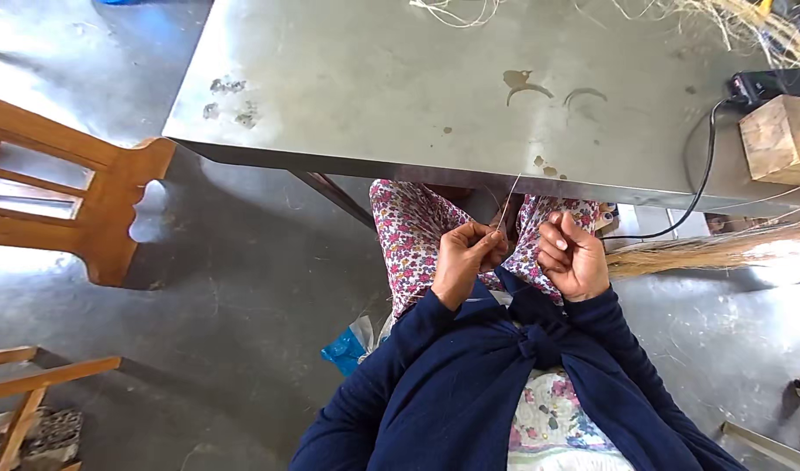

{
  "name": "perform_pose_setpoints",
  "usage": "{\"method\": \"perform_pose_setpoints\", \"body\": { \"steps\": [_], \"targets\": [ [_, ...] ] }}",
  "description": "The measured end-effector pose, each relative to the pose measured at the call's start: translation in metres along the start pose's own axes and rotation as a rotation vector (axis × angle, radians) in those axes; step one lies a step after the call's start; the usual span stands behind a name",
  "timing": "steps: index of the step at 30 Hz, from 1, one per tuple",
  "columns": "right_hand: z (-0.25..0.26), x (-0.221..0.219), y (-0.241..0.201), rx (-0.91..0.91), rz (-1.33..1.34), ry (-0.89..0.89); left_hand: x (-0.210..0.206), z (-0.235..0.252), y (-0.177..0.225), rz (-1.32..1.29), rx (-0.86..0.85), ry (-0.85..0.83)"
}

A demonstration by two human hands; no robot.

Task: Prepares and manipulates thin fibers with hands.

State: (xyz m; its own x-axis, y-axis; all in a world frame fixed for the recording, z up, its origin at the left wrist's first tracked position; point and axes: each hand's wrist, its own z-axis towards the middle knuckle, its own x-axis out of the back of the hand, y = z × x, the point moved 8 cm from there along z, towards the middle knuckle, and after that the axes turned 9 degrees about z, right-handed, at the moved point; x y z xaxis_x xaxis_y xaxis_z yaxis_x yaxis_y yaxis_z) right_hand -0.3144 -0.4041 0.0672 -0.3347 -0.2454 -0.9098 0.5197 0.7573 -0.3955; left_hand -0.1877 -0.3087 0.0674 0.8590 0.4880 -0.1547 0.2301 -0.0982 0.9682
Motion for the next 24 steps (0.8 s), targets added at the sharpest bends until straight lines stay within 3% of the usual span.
{"method": "perform_pose_setpoints", "body": {
  "steps": [3, 8, 11, 19, 24],
  "targets": [
    [-0.004, -0.005, -0.007, 0.138, -0.263, -0.078, -0.002, -0.001, 0.007, 0.194, -0.092, -0.017],
    [-0.019, -0.035, -0.023, 0.565, -1.187, -0.148, -0.003, 0.001, 0.018, 0.554, -0.214, -0.045],
    [-0.021, -0.041, -0.018, 0.626, -1.431, -0.155, -0.001, 0.0, 0.024, 0.693, -0.235, -0.028],
    [-0.02, -0.047, -0.009, 0.675, -1.646, -0.19, -0.009, -0.004, 0.029, 0.64, -0.317, -0.1],
    [-0.012, -0.03, -0.012, 0.383, -1.274, -0.115, -0.006, -0.004, 0.028, 0.432, -0.235, -0.115]
  ]
}}
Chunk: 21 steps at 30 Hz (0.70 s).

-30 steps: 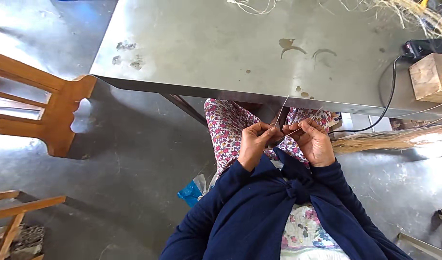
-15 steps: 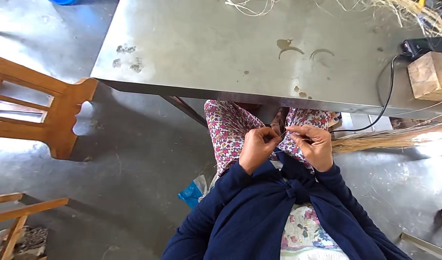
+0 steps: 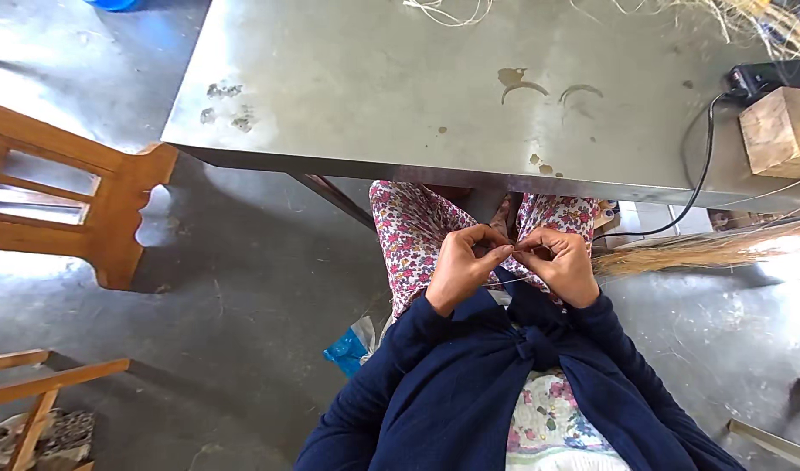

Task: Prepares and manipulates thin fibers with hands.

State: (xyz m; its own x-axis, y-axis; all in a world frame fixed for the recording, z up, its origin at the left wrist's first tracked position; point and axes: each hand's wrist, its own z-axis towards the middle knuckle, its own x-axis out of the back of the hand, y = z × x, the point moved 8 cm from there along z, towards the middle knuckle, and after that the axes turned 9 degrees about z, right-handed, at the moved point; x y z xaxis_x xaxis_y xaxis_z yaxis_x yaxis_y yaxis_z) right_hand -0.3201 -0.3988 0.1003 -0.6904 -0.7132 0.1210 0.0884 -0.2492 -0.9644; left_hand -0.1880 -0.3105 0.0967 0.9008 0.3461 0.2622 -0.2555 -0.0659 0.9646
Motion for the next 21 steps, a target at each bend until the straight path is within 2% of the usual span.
{"method": "perform_pose_setpoints", "body": {
  "steps": [4, 7, 14, 21],
  "targets": [
    [-0.004, -0.003, 0.022, -0.258, 0.481, 0.014, -0.004, -0.002, -0.003, -0.273, 0.142, -0.017],
    [-0.006, -0.005, 0.031, -0.347, 0.645, 0.038, -0.011, -0.003, -0.014, -0.365, 0.263, -0.056],
    [-0.006, 0.001, 0.028, -0.348, 0.584, 0.117, -0.028, -0.005, -0.031, -0.527, 0.444, -0.188],
    [-0.007, 0.003, 0.027, -0.341, 0.55, 0.14, -0.035, -0.006, -0.039, -0.604, 0.494, -0.229]
  ]
}}
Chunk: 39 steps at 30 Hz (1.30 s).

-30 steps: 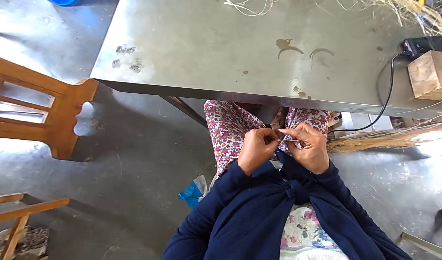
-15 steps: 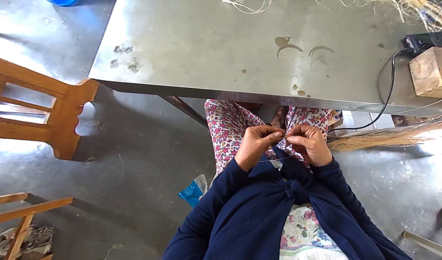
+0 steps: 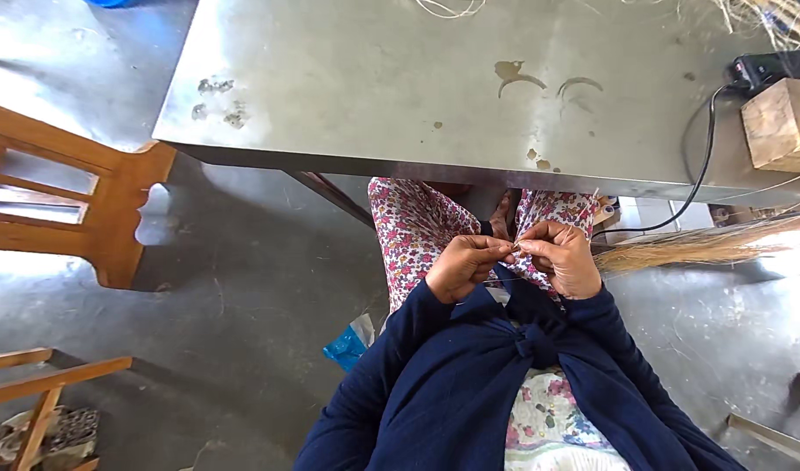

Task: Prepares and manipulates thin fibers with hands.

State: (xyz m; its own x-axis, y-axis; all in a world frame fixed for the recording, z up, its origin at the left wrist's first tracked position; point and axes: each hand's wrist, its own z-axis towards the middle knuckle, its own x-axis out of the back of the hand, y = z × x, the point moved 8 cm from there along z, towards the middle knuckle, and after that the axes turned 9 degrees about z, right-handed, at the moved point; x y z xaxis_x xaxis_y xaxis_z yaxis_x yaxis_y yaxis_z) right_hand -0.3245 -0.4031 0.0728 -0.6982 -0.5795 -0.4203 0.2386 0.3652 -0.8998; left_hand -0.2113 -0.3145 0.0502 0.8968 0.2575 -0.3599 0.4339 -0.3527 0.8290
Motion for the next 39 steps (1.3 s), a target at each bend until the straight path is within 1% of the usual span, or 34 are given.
{"method": "perform_pose_setpoints", "body": {
  "steps": [7, 12, 14, 16, 18, 21, 23, 26, 28, 30, 33, 36, 39],
  "targets": [
    [-0.001, 0.001, -0.001, 0.027, -0.007, 0.017, 0.001, 0.0, 0.003, 0.074, -0.074, -0.015],
    [0.0, 0.002, 0.001, 0.024, 0.003, 0.029, 0.003, -0.004, 0.009, 0.226, -0.171, -0.027],
    [0.0, 0.003, 0.003, 0.014, 0.02, 0.03, 0.003, -0.005, 0.01, 0.244, -0.185, -0.037],
    [0.001, 0.003, 0.006, 0.0, 0.049, 0.028, 0.004, -0.003, 0.006, 0.168, -0.148, -0.065],
    [0.003, 0.002, 0.009, -0.012, 0.086, 0.021, 0.003, -0.001, 0.0, 0.03, -0.084, -0.102],
    [0.005, -0.001, 0.011, 0.032, 0.092, 0.005, 0.002, 0.001, -0.004, -0.182, -0.01, -0.128],
    [0.006, -0.003, 0.01, 0.121, -0.01, 0.01, 0.001, 0.002, -0.006, -0.313, 0.015, -0.162],
    [0.004, -0.011, 0.002, 0.326, -0.252, 0.016, 0.0, 0.003, -0.007, -0.436, 0.038, -0.177],
    [0.002, -0.019, -0.003, 0.458, -0.452, 0.001, 0.002, 0.003, -0.008, -0.461, 0.052, -0.072],
    [-0.001, -0.028, -0.007, 0.586, -0.641, -0.025, 0.008, 0.001, -0.009, -0.389, 0.041, 0.071],
    [-0.003, -0.039, -0.013, 0.727, -0.814, -0.078, 0.015, -0.006, -0.002, -0.132, -0.042, 0.225],
    [-0.005, -0.044, -0.014, 0.778, -0.878, -0.133, 0.018, -0.015, 0.012, 0.156, -0.179, 0.355],
    [-0.006, -0.046, -0.012, 0.798, -0.924, -0.151, 0.02, -0.015, 0.025, 0.448, -0.366, 0.422]
  ]
}}
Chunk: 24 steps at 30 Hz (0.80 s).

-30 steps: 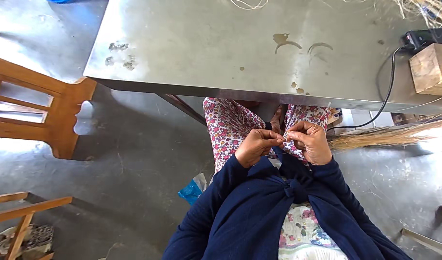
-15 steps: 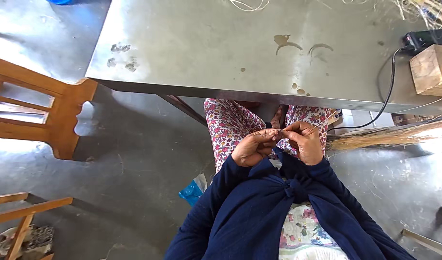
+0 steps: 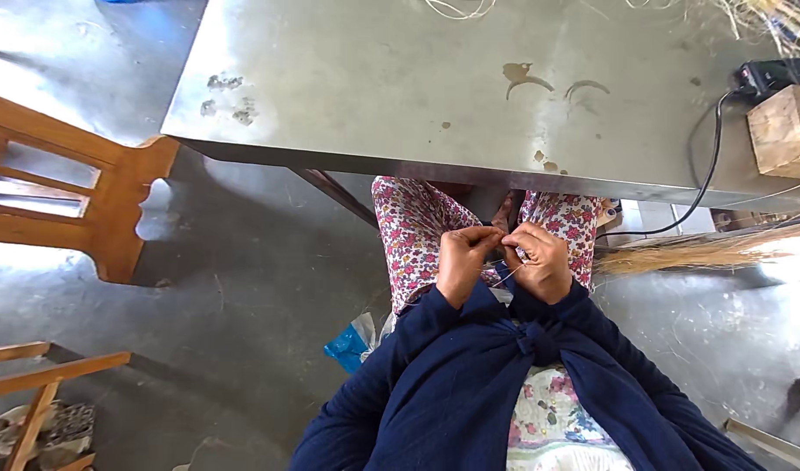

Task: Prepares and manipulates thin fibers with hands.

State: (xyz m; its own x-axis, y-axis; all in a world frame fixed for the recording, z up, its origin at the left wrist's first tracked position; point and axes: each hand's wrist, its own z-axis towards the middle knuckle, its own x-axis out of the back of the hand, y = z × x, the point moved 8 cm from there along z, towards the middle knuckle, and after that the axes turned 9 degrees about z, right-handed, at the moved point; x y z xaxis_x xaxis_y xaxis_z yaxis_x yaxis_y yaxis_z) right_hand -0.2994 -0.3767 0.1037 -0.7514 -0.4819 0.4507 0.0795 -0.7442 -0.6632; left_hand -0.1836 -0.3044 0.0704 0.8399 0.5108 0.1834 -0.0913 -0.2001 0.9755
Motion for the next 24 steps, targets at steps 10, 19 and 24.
{"method": "perform_pose_setpoints", "body": {
  "steps": [10, 19, 24],
  "targets": [
    [0.0, 0.005, 0.006, -0.095, 0.094, 0.034, 0.001, 0.002, 0.018, 0.326, -0.212, -0.145],
    [-0.004, 0.004, 0.023, -0.418, 0.368, -0.062, -0.002, 0.003, 0.021, 0.407, -0.338, -0.257],
    [-0.003, 0.008, 0.025, -0.47, 0.365, -0.1, -0.01, 0.001, 0.03, 0.512, -0.498, -0.23]
  ]
}}
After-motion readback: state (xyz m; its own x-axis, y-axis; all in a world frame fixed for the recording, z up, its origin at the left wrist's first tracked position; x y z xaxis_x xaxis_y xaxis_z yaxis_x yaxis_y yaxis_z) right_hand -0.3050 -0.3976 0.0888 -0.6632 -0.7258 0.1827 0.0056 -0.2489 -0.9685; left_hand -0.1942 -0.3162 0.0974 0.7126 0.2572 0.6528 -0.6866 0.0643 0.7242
